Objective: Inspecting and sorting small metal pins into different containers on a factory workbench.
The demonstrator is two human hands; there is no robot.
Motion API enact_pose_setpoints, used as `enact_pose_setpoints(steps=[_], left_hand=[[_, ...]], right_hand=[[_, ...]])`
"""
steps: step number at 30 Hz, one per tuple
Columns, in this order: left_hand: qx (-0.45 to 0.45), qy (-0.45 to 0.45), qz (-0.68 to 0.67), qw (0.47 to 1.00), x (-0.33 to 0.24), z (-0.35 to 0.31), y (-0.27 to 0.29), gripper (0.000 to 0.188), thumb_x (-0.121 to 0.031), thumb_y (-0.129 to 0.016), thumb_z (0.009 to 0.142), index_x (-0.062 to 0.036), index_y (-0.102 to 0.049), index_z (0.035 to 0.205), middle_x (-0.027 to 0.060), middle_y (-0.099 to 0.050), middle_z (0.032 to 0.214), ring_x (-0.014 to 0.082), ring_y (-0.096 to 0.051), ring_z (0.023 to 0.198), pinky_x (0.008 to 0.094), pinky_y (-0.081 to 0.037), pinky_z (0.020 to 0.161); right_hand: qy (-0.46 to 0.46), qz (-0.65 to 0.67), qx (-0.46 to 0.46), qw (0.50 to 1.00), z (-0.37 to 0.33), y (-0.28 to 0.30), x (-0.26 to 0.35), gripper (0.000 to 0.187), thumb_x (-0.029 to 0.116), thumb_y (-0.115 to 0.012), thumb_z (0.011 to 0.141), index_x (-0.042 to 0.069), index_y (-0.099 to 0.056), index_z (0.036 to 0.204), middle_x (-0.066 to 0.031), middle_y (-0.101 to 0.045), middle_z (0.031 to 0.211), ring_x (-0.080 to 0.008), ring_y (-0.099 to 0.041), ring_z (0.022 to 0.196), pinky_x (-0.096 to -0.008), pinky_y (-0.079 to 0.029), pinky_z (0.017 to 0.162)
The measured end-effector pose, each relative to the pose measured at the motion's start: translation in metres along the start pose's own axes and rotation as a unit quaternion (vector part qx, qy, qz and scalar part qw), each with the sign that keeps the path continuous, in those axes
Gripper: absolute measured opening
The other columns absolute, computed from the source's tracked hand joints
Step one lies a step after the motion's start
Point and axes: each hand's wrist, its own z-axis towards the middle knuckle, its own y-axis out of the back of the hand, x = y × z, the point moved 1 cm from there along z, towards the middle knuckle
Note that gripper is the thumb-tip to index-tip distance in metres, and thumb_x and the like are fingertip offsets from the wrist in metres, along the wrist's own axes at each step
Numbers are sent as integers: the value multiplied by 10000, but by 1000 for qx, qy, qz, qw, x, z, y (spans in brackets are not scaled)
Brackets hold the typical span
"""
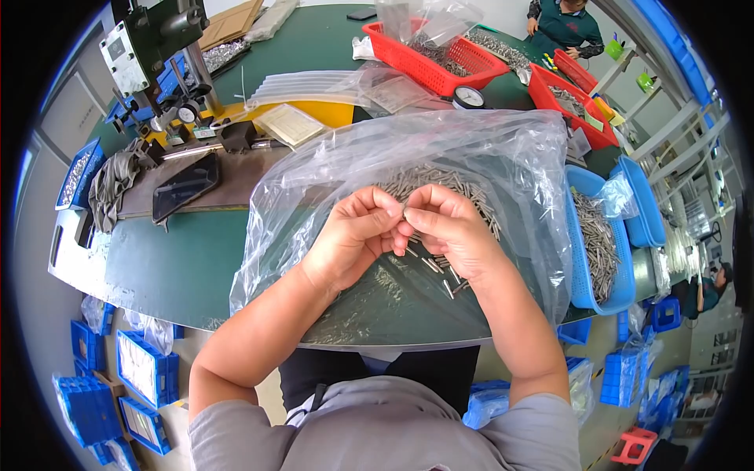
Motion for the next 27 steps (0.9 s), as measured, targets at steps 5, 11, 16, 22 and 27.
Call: enact_pose_setpoints(steps=[5,11,16,22,27], left_hand=[[-21,12,18,1000,4,12,-6,33,-79,-546,886,-52,-564,895,96,-635,782,188,-604,672,309,-495,635],[-53,-32,53,997,0,1,4,50,-78,-530,883,-38,-562,881,105,-620,763,178,-577,634,299,-491,608],[-12,-38,53,998,1,2,-3,47,-78,-531,882,-45,-554,860,102,-616,753,177,-574,629,294,-484,606],[-14,-27,69,997,3,0,-6,65,-107,-530,894,-61,-539,849,86,-598,753,159,-555,626,282,-476,594],[-32,-34,70,996,0,4,-8,42,-86,-532,879,-55,-558,891,101,-607,765,175,-563,639,288,-477,610]], right_hand=[[166,-112,-55,978,1,9,-12,83,84,-572,880,3,-565,893,-44,-621,756,-82,-569,635,-200,-426,542],[227,-247,-168,927,-2,10,7,126,125,-629,841,5,-593,852,9,-573,738,-51,-512,695,-223,-427,635],[323,-474,-338,746,-63,27,71,79,106,-638,807,43,-598,833,-31,-593,673,-80,-546,619,-246,-441,566],[133,-642,-490,574,-122,134,100,67,176,-593,762,113,-607,781,-106,-642,746,-297,-631,730,-405,-488,632],[113,-637,-458,610,-153,191,94,178,169,-606,728,130,-669,890,-120,-662,931,-295,-618,915,-355,-470,816]])
